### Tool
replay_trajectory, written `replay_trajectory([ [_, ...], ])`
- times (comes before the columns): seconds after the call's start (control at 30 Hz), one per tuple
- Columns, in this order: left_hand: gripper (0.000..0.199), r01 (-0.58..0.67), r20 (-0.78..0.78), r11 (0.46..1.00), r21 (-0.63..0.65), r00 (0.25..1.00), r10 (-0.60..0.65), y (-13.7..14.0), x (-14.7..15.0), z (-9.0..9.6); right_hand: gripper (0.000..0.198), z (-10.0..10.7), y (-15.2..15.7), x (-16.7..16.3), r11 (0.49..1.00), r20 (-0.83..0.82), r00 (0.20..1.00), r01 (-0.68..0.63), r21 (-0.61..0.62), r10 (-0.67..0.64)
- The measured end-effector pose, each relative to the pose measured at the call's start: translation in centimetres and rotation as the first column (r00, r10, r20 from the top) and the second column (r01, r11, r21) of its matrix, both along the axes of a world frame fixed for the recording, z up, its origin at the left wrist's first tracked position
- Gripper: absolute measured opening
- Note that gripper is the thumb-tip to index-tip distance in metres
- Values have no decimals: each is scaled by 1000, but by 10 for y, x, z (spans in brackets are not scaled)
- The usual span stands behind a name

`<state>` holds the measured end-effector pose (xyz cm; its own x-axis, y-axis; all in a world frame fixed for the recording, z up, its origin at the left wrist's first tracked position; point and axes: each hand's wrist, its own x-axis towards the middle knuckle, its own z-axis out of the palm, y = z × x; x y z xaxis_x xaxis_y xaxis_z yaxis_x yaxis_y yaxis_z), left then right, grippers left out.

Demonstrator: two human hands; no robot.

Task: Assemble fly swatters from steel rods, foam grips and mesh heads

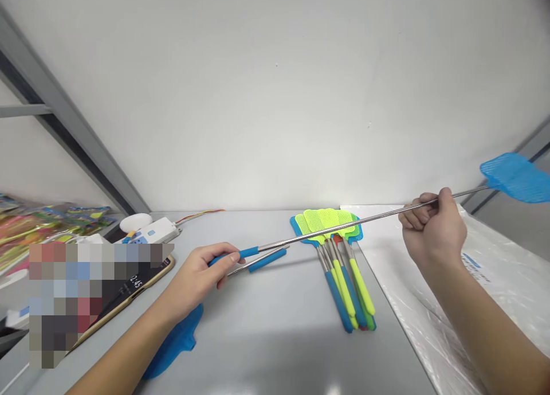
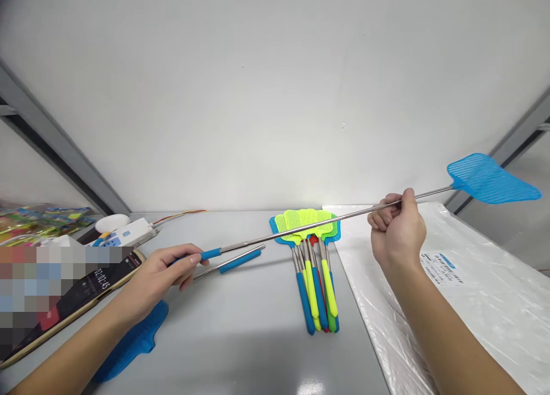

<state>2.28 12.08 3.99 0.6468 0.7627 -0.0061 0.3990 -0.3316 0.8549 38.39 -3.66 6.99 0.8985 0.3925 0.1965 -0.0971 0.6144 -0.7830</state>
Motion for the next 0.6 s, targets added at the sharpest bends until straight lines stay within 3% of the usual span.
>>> replay_trajectory([
  [0.1, 37, -37, -29, 999, 5, 999, 37, 3, -1, -1, 33, -1, 0, 7, 1000, -1, 1000, 25, 0, -25],
  [0.2, 40, -64, -36, 998, 29, 997, 65, 3, 1, -1, 34, -5, 1, 6, 999, 2, 999, -35, 8, 35],
  [0.47, 41, -135, -15, 988, 75, 991, 136, 1, 3, 3, 34, -14, 7, -16, 982, 20, 983, -180, -54, 181],
  [0.6, 41, -177, -11, 979, 98, 984, 179, 1, 4, 2, 35, -21, 11, -29, 976, 71, 977, -193, -102, 200],
])
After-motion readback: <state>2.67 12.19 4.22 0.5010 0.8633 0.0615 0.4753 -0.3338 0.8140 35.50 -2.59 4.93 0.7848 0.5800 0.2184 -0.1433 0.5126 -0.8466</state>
